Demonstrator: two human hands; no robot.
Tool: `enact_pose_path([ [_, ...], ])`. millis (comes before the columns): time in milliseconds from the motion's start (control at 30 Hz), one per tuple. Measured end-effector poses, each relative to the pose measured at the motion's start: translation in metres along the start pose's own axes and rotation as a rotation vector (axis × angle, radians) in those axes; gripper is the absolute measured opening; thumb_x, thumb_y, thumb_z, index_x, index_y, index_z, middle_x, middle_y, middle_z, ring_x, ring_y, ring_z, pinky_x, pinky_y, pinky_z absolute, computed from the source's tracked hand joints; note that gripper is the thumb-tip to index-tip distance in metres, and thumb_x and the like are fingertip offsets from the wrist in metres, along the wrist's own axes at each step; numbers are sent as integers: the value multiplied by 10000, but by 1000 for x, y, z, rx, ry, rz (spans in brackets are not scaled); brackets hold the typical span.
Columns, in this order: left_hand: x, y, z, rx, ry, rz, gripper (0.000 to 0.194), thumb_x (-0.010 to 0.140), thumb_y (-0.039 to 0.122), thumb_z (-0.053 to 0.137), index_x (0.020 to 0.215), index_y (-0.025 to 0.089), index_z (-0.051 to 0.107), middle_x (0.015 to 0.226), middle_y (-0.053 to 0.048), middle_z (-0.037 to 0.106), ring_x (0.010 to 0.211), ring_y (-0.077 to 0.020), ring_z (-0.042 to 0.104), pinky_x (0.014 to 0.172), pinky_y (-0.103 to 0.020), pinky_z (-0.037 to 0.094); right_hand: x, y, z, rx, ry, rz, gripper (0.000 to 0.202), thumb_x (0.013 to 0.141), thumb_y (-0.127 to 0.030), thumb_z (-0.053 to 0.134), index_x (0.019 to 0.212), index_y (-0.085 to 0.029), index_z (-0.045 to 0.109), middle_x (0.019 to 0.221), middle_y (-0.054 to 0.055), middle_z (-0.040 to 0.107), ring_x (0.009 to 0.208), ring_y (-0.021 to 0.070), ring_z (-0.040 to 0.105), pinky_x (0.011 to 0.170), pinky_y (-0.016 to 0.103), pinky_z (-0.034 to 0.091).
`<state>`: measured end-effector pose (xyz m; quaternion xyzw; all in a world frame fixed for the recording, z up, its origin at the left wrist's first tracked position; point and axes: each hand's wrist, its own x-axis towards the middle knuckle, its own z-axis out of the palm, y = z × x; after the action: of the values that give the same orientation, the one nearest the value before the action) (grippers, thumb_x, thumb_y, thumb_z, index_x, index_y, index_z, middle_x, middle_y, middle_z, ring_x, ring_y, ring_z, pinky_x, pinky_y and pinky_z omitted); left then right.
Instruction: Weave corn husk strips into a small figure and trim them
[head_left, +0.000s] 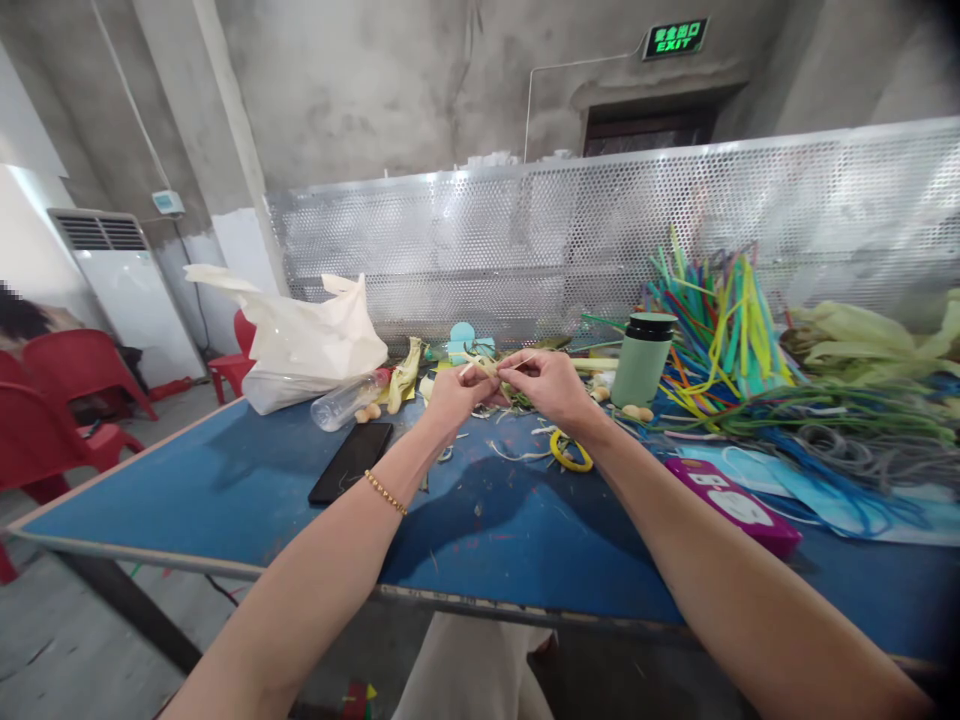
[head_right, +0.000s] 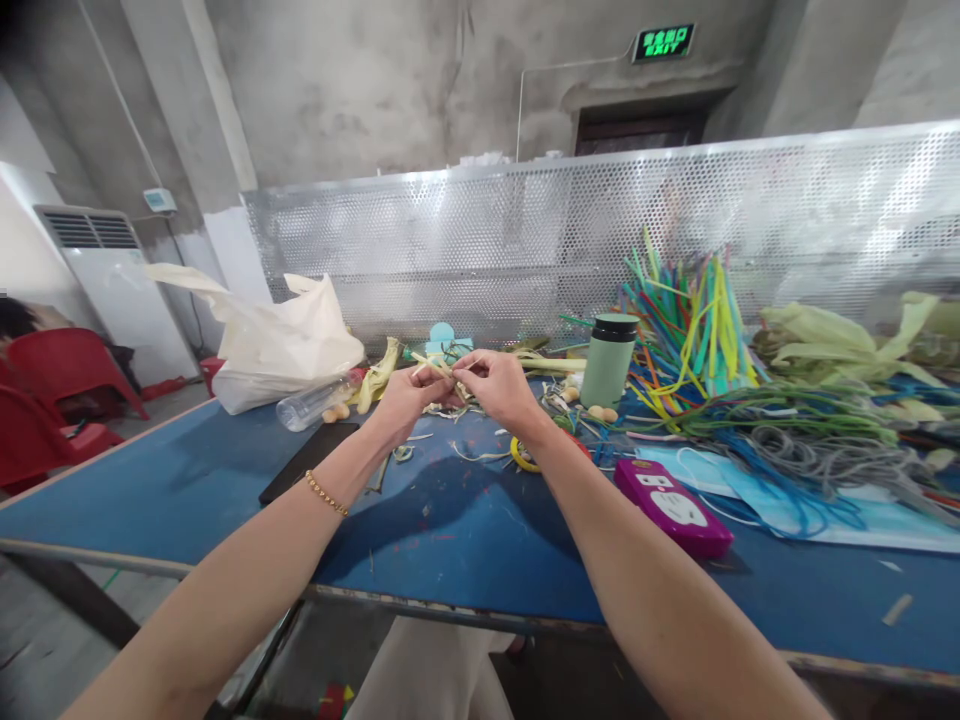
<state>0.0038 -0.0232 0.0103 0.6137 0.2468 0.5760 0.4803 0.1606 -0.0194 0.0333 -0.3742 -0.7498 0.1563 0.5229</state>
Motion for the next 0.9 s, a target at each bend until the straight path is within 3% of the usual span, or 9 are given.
enact_pose_path([
  [200,-2,1,1,13,7,8,313,658,352,814,662,134,590,626,-8,626,576,-144,626,660,-312,536,0,-2,-3,-59,57,-22,230,773,-327,653,891,-138,706,685,34,658,600,143,542,593,291,426],
  [333,-4,0,4,18,-53,-54,282,680,337,794,685,128,604,644,-27,647,577,-164,653,645,-319,538,2,-4,-8,-95,90,-77,284,778,-302,657,1010,-142,694,785,54,678,665,155,571,642,299,452],
  [567,-4,-6,6,121,-126,-51,164,745,247,727,697,129,625,604,-34,654,542,-144,643,595,-268,500,1,-5,-9,-227,-26,-142,114,774,-247,638,793,-180,728,778,40,645,659,143,549,656,297,431],
  [733,-4,-6,5,170,-135,-49,93,714,135,717,713,121,625,622,-32,657,540,-140,653,580,-261,509,0,-7,-9,-200,14,-143,105,768,-238,606,708,-180,668,718,30,618,652,145,527,631,287,407],
  [900,-2,-9,1,272,-131,-47,41,749,150,674,738,117,652,662,-44,669,540,-151,668,558,-252,491,1,-8,-11,-205,72,-164,155,781,-297,604,676,-186,575,669,16,584,615,133,476,594,279,370],
])
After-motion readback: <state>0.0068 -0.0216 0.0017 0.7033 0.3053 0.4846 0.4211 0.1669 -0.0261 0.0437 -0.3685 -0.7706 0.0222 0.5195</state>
